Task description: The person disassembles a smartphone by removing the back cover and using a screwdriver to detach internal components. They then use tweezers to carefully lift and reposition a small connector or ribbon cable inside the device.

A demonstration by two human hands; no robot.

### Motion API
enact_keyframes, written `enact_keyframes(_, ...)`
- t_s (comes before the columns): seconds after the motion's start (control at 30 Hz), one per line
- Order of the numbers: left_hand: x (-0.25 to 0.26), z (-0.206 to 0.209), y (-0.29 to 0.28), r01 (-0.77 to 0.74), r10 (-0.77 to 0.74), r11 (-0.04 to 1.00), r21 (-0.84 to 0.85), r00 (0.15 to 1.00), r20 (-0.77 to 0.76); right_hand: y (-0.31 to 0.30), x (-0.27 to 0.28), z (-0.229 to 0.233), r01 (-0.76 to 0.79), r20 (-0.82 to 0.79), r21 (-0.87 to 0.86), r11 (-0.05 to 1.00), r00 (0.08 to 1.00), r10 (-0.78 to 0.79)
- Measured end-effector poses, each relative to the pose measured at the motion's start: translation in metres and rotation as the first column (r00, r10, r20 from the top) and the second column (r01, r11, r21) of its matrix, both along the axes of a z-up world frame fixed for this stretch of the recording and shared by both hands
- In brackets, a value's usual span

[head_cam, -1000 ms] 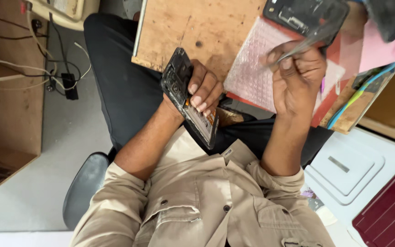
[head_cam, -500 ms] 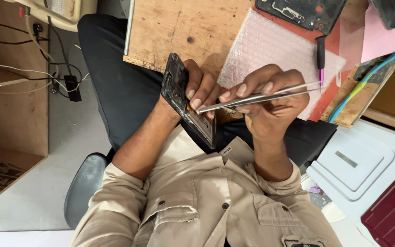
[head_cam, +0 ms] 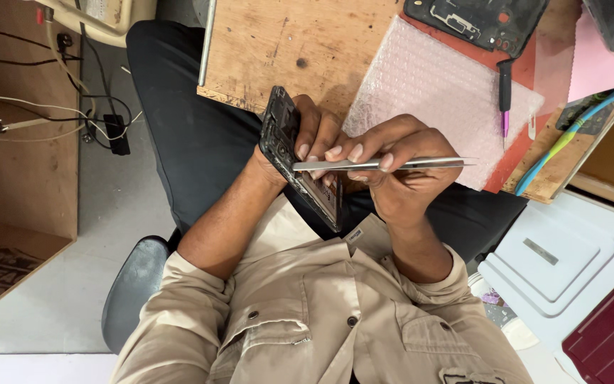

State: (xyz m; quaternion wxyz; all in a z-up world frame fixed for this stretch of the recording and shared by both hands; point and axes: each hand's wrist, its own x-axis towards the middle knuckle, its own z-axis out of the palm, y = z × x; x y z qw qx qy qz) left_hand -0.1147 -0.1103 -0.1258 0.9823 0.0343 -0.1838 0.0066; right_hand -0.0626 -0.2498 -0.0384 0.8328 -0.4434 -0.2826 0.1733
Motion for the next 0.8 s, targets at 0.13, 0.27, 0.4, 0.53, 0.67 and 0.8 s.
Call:
enact_keyframes(0.13,0.002,0.001,0.0,0.026,-0.026,0.999,-0.027,1.0,-0.013,-0.001,0.001,0.001,-0.002,0.036,-0.011,1.0,0.999,0.002)
enact_keyframes(0.27,0.002,0.004,0.0,0.048,-0.05,0.996,-0.068,0.999,-0.022,-0.004,0.0,0.002,0.004,0.11,-0.062,0.998,0.994,0.003)
enact_keyframes(0.4,0.003,0.001,0.0,0.058,-0.057,0.994,-0.094,0.998,0.007,-0.004,0.004,0.003,-0.026,0.167,-0.046,0.999,0.985,0.034)
enact_keyframes(0.53,0.007,-0.006,-0.002,0.069,-0.059,0.991,-0.114,0.994,0.087,-0.007,0.0,0.009,-0.023,0.194,-0.079,0.997,0.98,0.038)
enact_keyframes(0.67,0.009,-0.013,-0.001,0.053,-0.042,0.995,-0.081,0.991,0.126,-0.008,-0.003,0.008,-0.002,0.191,-0.07,0.998,0.981,0.015)
enact_keyframes(0.8,0.023,-0.017,-0.001,0.072,-0.037,0.992,-0.1,0.946,0.322,-0.012,-0.004,0.008,0.15,0.264,-0.123,0.981,0.958,-0.113)
